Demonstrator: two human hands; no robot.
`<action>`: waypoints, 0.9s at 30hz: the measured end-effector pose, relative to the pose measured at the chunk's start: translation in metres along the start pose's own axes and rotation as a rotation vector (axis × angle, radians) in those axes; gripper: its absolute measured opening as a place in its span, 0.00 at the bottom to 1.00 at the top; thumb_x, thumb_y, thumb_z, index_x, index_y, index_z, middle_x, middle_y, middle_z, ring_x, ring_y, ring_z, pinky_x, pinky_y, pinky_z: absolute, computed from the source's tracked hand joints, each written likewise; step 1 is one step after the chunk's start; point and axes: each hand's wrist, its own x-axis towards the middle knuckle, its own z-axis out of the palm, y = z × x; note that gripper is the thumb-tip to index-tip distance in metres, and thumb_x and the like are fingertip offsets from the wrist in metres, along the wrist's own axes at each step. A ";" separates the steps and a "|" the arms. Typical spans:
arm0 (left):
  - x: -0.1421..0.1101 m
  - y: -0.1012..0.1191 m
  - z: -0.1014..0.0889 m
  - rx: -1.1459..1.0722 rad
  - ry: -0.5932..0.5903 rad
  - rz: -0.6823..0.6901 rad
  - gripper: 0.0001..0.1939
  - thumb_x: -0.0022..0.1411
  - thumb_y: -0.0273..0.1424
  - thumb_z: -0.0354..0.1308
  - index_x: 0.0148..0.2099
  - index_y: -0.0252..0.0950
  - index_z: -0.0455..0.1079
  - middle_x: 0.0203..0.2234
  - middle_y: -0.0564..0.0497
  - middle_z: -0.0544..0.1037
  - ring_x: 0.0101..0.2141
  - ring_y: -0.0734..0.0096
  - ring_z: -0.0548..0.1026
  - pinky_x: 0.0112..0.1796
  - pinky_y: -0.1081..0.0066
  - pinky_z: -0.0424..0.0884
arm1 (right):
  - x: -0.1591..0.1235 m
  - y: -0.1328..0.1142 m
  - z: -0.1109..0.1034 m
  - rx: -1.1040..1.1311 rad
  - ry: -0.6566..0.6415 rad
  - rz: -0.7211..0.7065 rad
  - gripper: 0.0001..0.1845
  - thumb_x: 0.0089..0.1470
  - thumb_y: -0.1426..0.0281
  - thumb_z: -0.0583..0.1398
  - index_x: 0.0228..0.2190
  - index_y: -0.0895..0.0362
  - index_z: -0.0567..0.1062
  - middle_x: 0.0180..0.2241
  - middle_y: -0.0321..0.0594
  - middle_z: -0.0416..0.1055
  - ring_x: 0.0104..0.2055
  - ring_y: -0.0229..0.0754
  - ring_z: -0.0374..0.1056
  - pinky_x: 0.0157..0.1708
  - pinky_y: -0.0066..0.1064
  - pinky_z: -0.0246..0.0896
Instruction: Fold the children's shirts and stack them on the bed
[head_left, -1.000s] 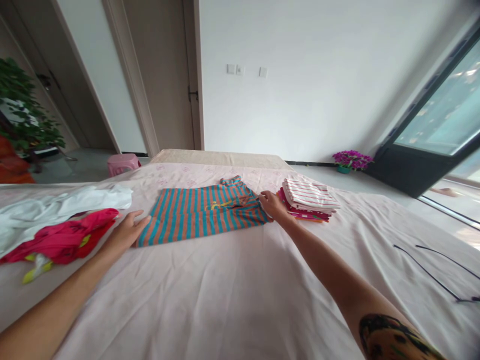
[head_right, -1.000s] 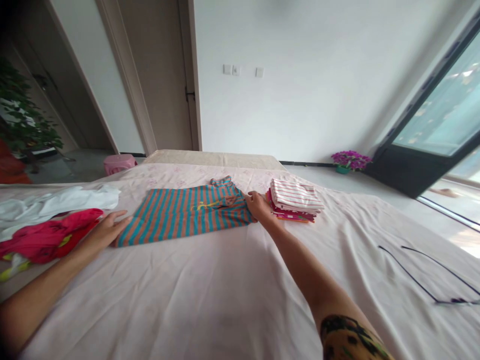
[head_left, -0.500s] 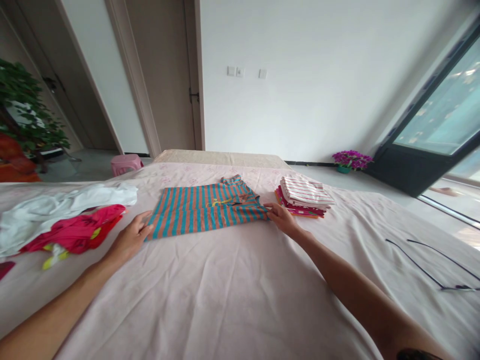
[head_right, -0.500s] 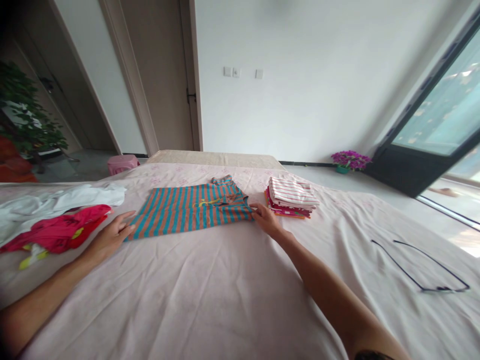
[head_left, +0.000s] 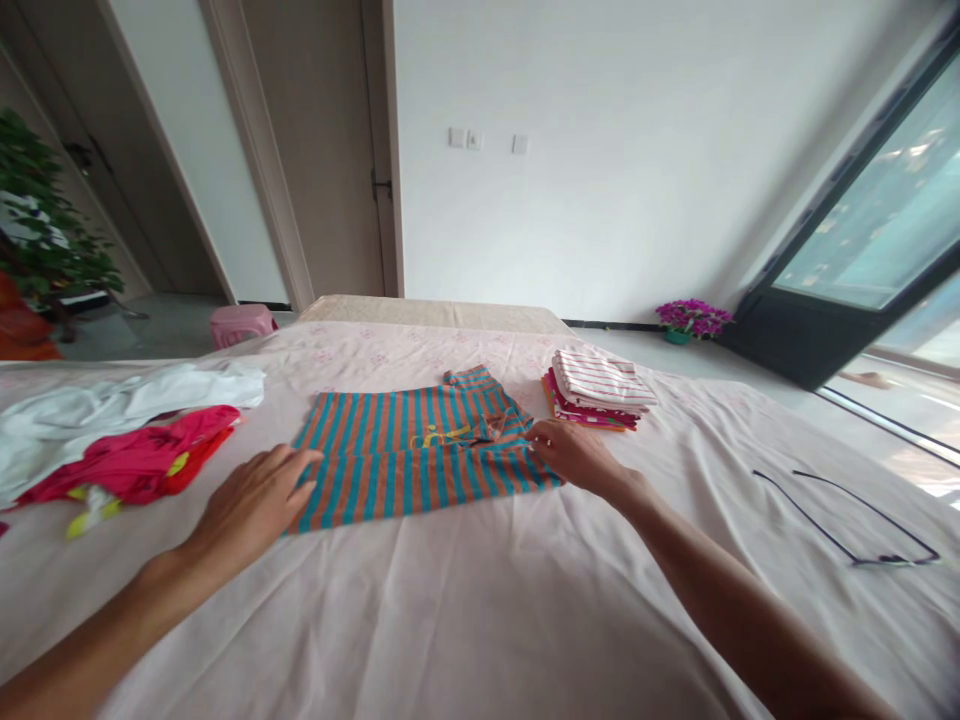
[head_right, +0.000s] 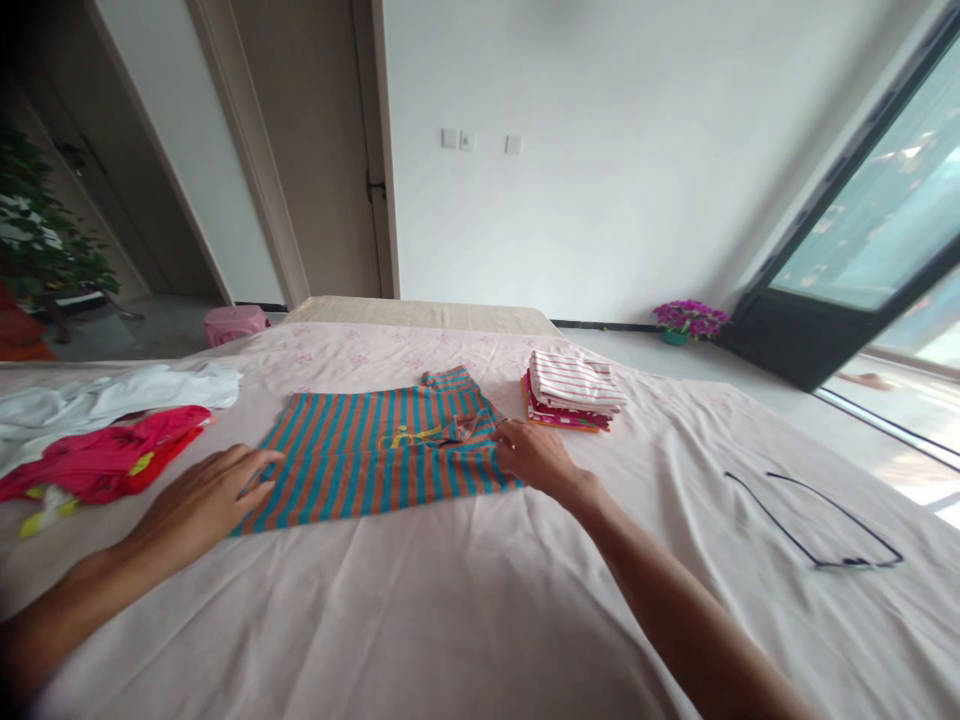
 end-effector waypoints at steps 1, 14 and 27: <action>0.005 0.018 0.002 -0.001 -0.010 0.056 0.16 0.64 0.34 0.50 0.51 0.40 0.73 0.44 0.46 0.78 0.46 0.59 0.75 0.49 0.62 0.69 | 0.008 -0.012 0.002 -0.003 -0.023 -0.038 0.16 0.58 0.71 0.54 0.42 0.53 0.79 0.39 0.39 0.78 0.39 0.41 0.72 0.36 0.27 0.58; 0.017 0.102 0.042 -0.136 -0.027 0.389 0.22 0.63 0.19 0.48 0.53 0.41 0.72 0.45 0.48 0.75 0.48 0.63 0.73 0.50 0.60 0.69 | 0.039 -0.023 0.067 -0.057 0.142 -0.153 0.29 0.63 0.69 0.51 0.65 0.55 0.61 0.65 0.45 0.59 0.66 0.48 0.54 0.63 0.42 0.51; 0.034 0.114 0.075 -0.019 -0.038 0.547 0.28 0.71 0.41 0.46 0.70 0.43 0.55 0.68 0.45 0.58 0.68 0.57 0.54 0.64 0.53 0.54 | 0.017 0.003 0.089 -0.261 0.140 -0.075 0.29 0.67 0.58 0.48 0.64 0.56 0.62 0.66 0.50 0.56 0.69 0.58 0.48 0.64 0.58 0.44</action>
